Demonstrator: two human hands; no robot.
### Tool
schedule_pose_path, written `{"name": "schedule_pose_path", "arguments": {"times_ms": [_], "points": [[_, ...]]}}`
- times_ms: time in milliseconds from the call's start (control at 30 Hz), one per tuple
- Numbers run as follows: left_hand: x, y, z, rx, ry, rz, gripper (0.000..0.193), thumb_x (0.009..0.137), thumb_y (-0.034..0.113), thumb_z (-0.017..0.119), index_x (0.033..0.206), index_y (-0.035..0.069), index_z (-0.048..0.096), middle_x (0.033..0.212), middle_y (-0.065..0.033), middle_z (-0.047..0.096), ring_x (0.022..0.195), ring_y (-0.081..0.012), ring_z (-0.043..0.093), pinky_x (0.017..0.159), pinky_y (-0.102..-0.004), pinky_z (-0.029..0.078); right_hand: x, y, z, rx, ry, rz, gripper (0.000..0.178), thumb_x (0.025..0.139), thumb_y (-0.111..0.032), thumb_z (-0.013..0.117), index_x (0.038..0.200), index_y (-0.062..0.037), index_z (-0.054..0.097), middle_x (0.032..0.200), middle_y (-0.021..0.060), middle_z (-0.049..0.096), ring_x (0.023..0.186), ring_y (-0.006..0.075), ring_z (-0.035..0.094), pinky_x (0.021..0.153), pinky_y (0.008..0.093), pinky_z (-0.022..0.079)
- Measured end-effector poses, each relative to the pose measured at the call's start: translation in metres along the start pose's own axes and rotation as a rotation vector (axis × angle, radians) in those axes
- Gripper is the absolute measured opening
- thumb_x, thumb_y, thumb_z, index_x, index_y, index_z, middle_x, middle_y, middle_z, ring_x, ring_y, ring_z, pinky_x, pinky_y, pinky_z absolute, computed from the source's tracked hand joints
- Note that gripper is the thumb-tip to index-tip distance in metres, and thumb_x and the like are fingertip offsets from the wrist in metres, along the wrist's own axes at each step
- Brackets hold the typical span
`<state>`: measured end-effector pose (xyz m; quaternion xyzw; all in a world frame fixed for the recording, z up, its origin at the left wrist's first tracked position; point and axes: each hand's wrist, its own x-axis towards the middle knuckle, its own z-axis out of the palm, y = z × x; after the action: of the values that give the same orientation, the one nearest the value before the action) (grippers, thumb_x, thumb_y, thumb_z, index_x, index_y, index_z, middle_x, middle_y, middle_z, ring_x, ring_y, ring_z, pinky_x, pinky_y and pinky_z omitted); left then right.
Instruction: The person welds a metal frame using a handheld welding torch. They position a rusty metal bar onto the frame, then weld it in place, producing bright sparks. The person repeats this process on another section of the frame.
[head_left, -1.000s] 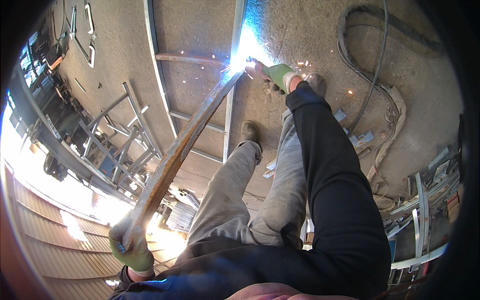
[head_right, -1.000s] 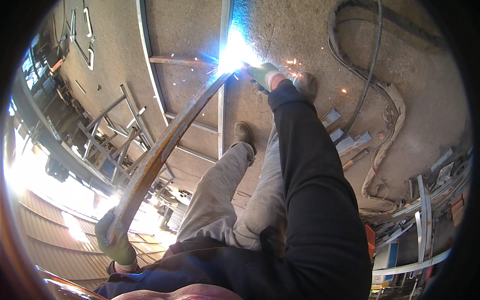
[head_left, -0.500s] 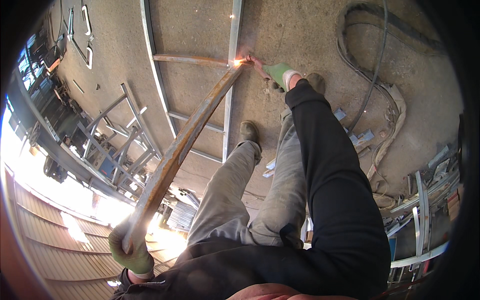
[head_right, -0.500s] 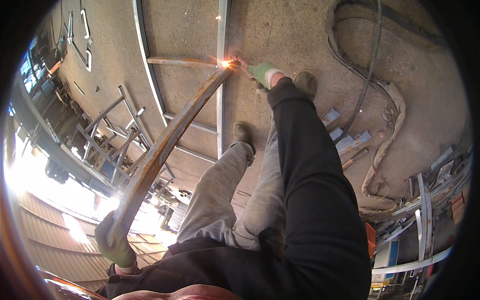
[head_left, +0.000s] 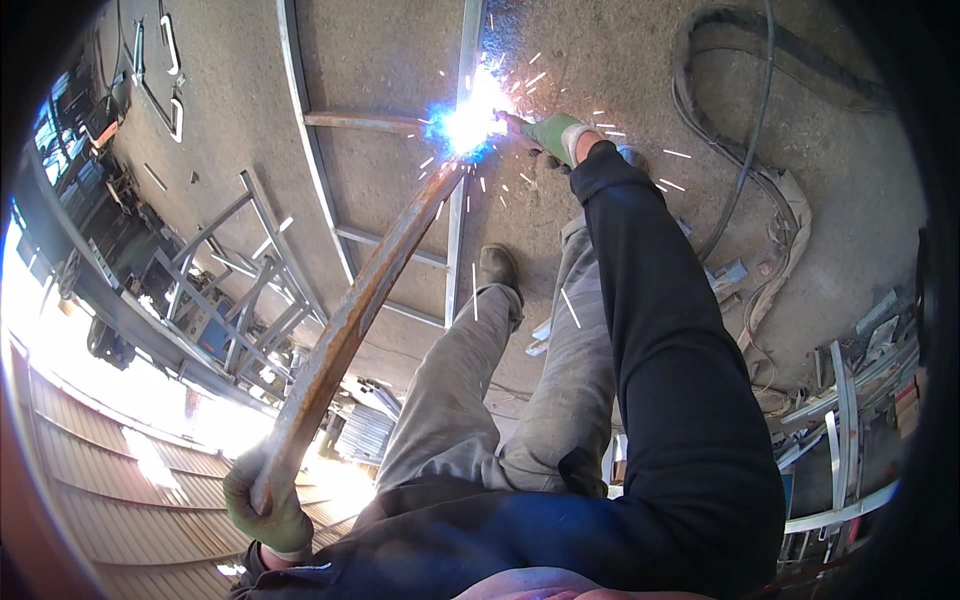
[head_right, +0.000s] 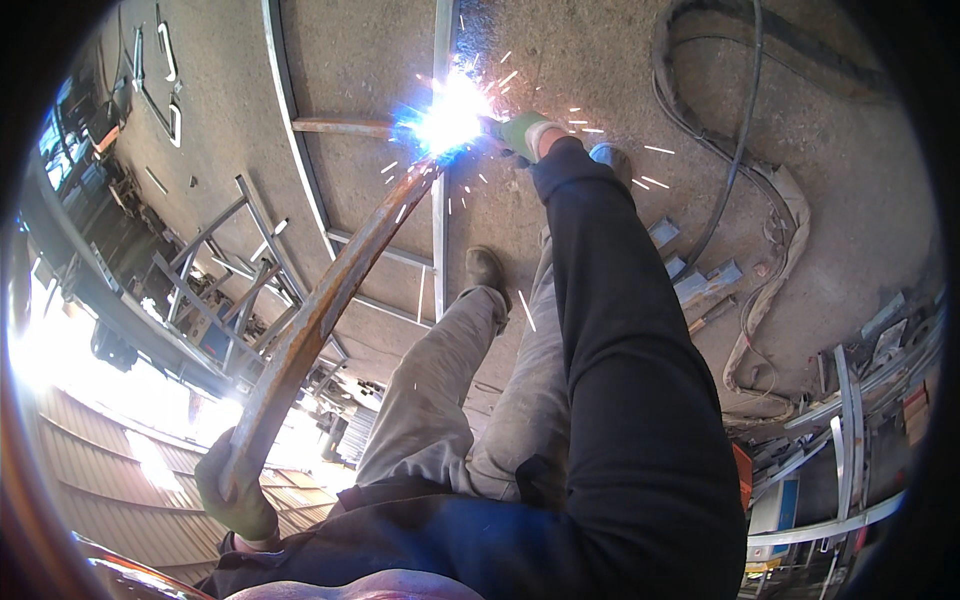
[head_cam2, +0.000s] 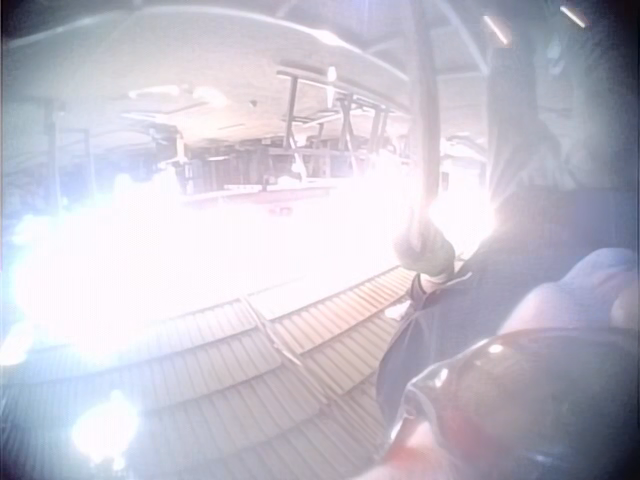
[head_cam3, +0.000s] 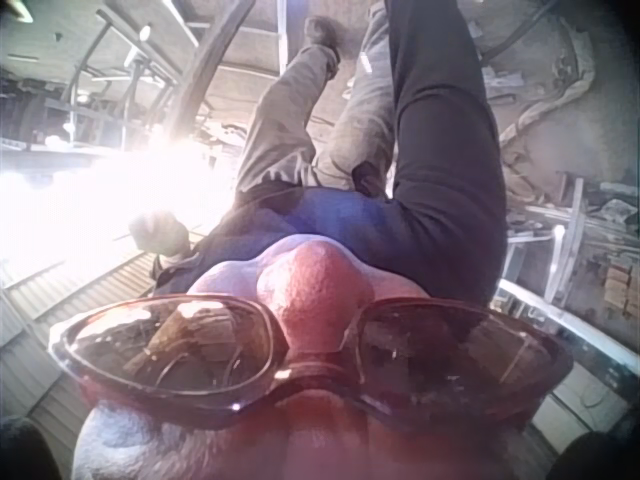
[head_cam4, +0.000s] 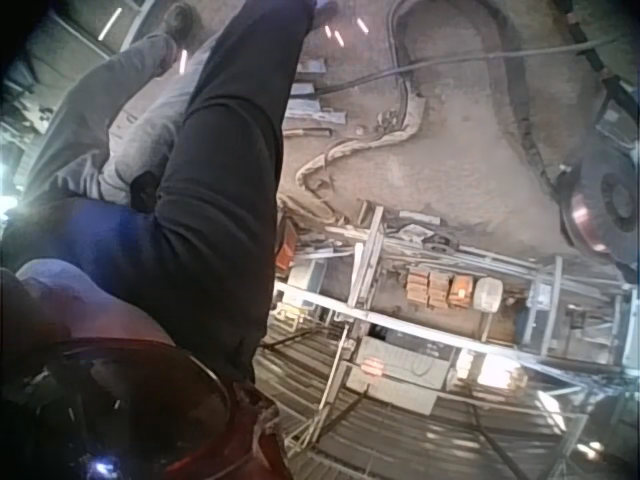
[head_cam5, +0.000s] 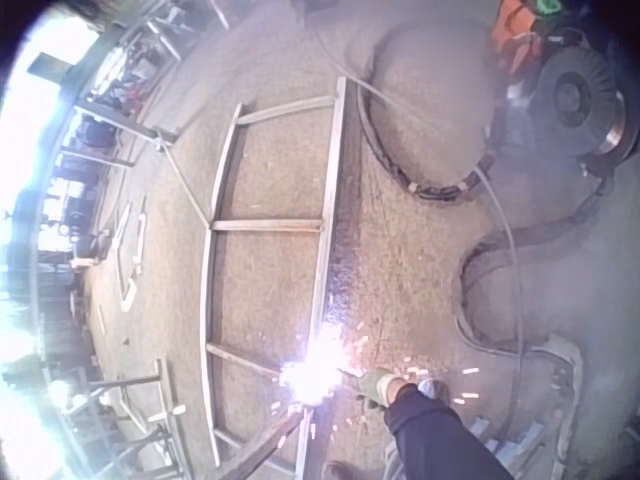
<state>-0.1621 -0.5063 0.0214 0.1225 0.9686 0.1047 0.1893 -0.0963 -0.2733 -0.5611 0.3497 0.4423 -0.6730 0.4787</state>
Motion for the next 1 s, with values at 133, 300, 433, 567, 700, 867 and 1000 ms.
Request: {"name": "schedule_pose_path", "arguments": {"times_ms": [133, 300, 433, 567, 700, 867, 1000], "points": [[-0.001, -0.002, -0.001, -0.017, 0.000, 0.006, 0.030, 0.098, 0.015, 0.074, 0.119, -0.003, 0.061, 0.114, -0.0197, 0.070, 0.103, -0.0259, 0.068, 0.091, -0.0374, 0.056, -0.003, -0.001, -0.003, -0.039, 0.035, 0.006, 0.063, 0.089, -0.067, 0.065, 0.111, -0.0078, 0.070, 0.084, 0.0068, 0.064, 0.060, 0.0205, 0.053, 0.055, 0.0427, 0.043], [-0.002, -0.007, -0.004, 0.006, -0.006, 0.021, 0.031, 0.099, 0.018, 0.073, 0.118, -0.003, 0.061, 0.115, -0.0207, 0.070, 0.103, -0.0264, 0.068, 0.090, -0.0378, 0.057, 0.014, 0.009, -0.001, -0.027, 0.010, -0.007, 0.060, 0.088, -0.065, 0.068, 0.109, -0.0089, 0.074, 0.087, 0.0065, 0.066, 0.058, 0.0194, 0.052, 0.052, 0.0417, 0.042], [-0.004, -0.008, -0.005, 0.022, 0.005, 0.018, 0.032, 0.099, 0.020, 0.073, 0.118, -0.003, 0.061, 0.114, -0.0214, 0.070, 0.102, -0.0261, 0.068, 0.088, -0.0372, 0.057, 0.029, 0.023, -0.001, -0.112, 0.002, -0.193, 0.057, 0.087, -0.062, 0.070, 0.107, -0.0085, 0.075, 0.088, 0.0049, 0.068, 0.056, 0.0178, 0.051, 0.051, 0.0402, 0.041], [-0.003, -0.008, -0.005, 0.018, -0.018, 0.020, 0.030, 0.100, 0.017, 0.073, 0.119, -0.003, 0.061, 0.114, -0.0222, 0.070, 0.101, -0.0265, 0.068, 0.087, -0.0371, 0.058, 0.017, 0.021, 0.001, 0.028, 0.083, -0.055, 0.058, 0.086, -0.060, 0.073, 0.105, -0.0055, 0.075, 0.086, 0.0055, 0.068, 0.054, 0.0172, 0.053, 0.048, 0.0378, 0.041], [-0.002, -0.009, -0.005, 0.042, -0.026, 0.036, 0.028, 0.100, 0.014, 0.072, 0.119, -0.003, 0.060, 0.114, -0.0226, 0.070, 0.101, -0.0267, 0.068, 0.087, -0.0376, 0.058, -0.010, 0.010, 0.003, 0.143, 0.094, -0.030, 0.061, 0.086, -0.059, 0.074, 0.106, -0.0013, 0.074, 0.082, 0.0077, 0.068, 0.054, 0.0175, 0.055, 0.046, 0.0377, 0.040], [-0.002, -0.009, -0.004, 0.014, -0.020, 0.026, 0.030, 0.099, 0.014, 0.073, 0.120, -0.003, 0.061, 0.114, -0.0218, 0.070, 0.101, -0.0266, 0.068, 0.088, -0.0371, 0.058, -0.010, 0.002, 0.004, 0.024, 0.102, 0.014, 0.064, 0.087, -0.058, 0.074, 0.110, 0.0011, 0.072, 0.081, 0.0091, 0.067, 0.057, 0.0201, 0.059, 0.047, 0.0404, 0.041], [-0.002, -0.007, -0.002, 0.055, -0.003, 0.039, 0.030, 0.098, 0.014, 0.074, 0.119, -0.003, 0.063, 0.114, -0.0194, 0.071, 0.102, -0.0256, 0.068, 0.089, -0.0363, 0.057, 0.000, 0.015, 0.004, -0.018, 0.098, -0.053, 0.080, 0.087, -0.077, 0.060, 0.102, 0.0014, 0.071, 0.084, 0.0102, 0.072, 0.069, 0.0200, 0.064, 0.064, 0.0378, 0.050]]}}
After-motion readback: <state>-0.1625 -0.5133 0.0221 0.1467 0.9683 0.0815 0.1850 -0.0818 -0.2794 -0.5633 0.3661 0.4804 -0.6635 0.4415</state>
